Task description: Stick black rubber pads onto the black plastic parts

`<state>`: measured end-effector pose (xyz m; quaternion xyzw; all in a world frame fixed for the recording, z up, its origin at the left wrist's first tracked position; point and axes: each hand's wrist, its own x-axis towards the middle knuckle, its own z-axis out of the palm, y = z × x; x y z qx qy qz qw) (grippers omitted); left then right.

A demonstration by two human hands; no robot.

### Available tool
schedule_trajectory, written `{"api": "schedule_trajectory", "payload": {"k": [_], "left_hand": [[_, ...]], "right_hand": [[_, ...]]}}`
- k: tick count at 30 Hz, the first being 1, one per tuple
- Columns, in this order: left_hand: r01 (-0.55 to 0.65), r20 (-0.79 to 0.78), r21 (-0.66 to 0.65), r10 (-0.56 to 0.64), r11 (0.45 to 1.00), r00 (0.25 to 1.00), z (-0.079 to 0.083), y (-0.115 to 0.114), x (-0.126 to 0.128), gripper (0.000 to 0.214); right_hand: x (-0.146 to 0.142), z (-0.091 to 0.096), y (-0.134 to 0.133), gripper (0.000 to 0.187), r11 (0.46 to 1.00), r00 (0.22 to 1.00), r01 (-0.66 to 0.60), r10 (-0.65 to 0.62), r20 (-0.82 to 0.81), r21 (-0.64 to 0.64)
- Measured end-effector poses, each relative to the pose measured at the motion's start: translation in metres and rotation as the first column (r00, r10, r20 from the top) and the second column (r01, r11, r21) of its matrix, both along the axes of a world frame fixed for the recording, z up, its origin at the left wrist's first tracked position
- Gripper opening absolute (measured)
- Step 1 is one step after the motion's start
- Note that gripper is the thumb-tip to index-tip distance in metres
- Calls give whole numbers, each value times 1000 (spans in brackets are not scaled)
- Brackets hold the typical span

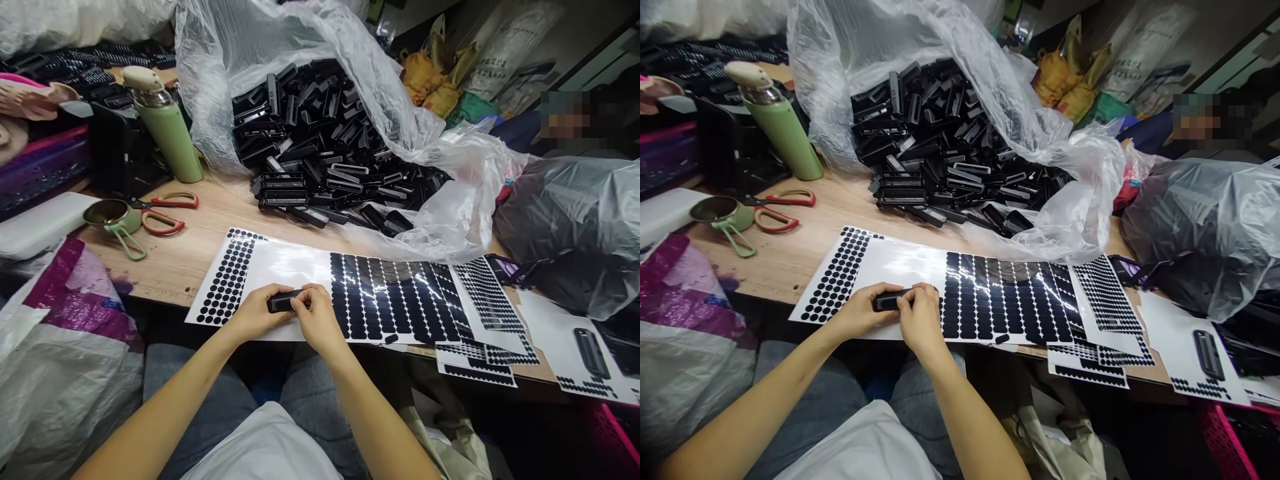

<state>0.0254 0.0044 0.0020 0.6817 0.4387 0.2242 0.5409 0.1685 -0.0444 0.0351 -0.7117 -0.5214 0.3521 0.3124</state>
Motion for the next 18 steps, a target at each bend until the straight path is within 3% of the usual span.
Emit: {"api": "schedule_trajectory", "payload": {"k": [11,14,18], "left_hand": [[2,21,10,-2,1000,1000,-2,1,-2,43],[-33,3,37,33,999,999,-2,-2,4,40],[-100,-26,118,104,988,994,24,-9,-9,37]], "right_hand": [[-9,-6,-4,12,997,994,31,-39,106,70],[-12,-11,-8,13,983,978,98,-124,166,156],[-7,-22,-17,44,911,929,241,-317,194,335]]}}
